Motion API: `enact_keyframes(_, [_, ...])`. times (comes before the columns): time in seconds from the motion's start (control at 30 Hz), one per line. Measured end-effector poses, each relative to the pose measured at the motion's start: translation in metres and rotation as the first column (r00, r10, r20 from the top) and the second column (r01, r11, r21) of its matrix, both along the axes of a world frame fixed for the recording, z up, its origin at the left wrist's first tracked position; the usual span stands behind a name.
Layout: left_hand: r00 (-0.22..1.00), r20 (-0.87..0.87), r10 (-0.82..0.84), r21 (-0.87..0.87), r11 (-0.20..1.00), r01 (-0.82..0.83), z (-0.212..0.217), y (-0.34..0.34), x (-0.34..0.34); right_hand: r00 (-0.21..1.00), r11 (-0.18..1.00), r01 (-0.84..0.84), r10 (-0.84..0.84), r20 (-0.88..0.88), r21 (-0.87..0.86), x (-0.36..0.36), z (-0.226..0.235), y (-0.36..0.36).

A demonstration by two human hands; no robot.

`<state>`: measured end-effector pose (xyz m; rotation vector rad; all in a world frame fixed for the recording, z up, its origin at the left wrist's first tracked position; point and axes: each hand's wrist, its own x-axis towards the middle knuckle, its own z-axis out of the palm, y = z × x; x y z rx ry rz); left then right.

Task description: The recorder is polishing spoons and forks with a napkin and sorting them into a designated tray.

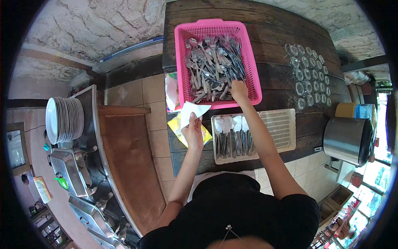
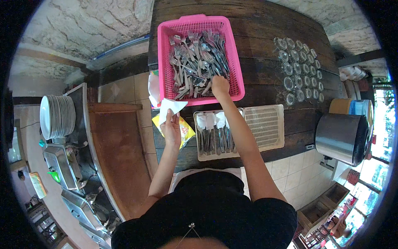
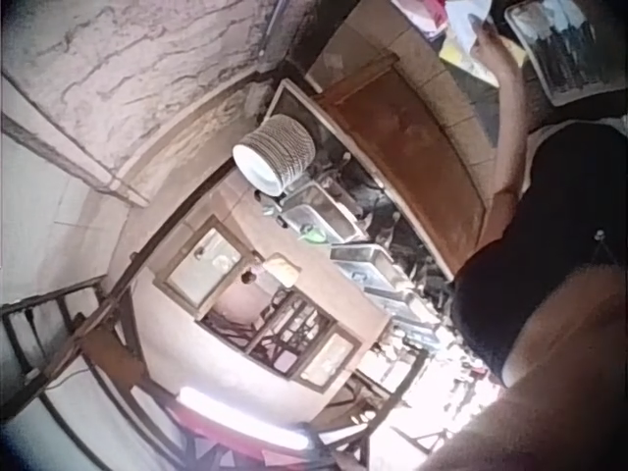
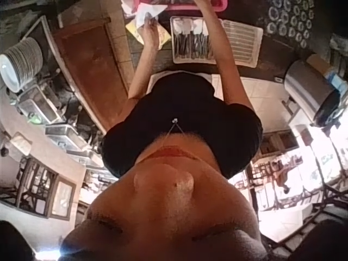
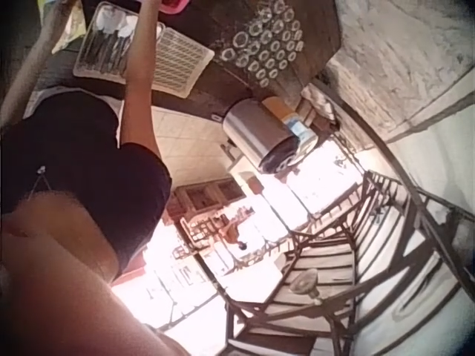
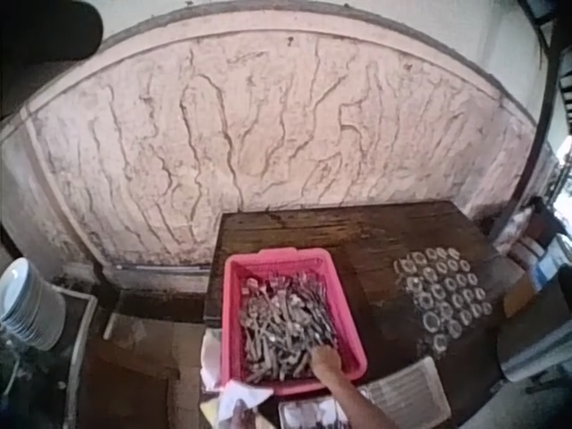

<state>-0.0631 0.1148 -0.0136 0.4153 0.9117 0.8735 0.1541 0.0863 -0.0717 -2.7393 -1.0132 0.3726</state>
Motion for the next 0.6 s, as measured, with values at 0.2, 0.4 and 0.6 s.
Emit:
enact_keyframes(0.2, [0.999, 0.042, 0.005, 0.009, 1.000, -0.005, -0.004, -0.001, 0.005, 1.000, 1.000, 0.018, -0.018, -0.016, -0.024, -0.006, 0.010, -0.003])
enact_keyframes(0.4, [0.998, 0.001, 0.065, -0.001, 0.998, -0.065, 0.001, 0.002, 0.006, 0.997, 1.000, -0.001, 0.001, 0.083, 0.001, -0.010, 0.060, -0.017])
enact_keyframes(0.6, [0.991, 0.042, 0.127, 0.023, 0.992, -0.128, 0.007, -0.001, 0.015, 0.422, 0.847, 0.355, 0.233, -0.876, 0.396, -0.035, 0.090, -0.068])
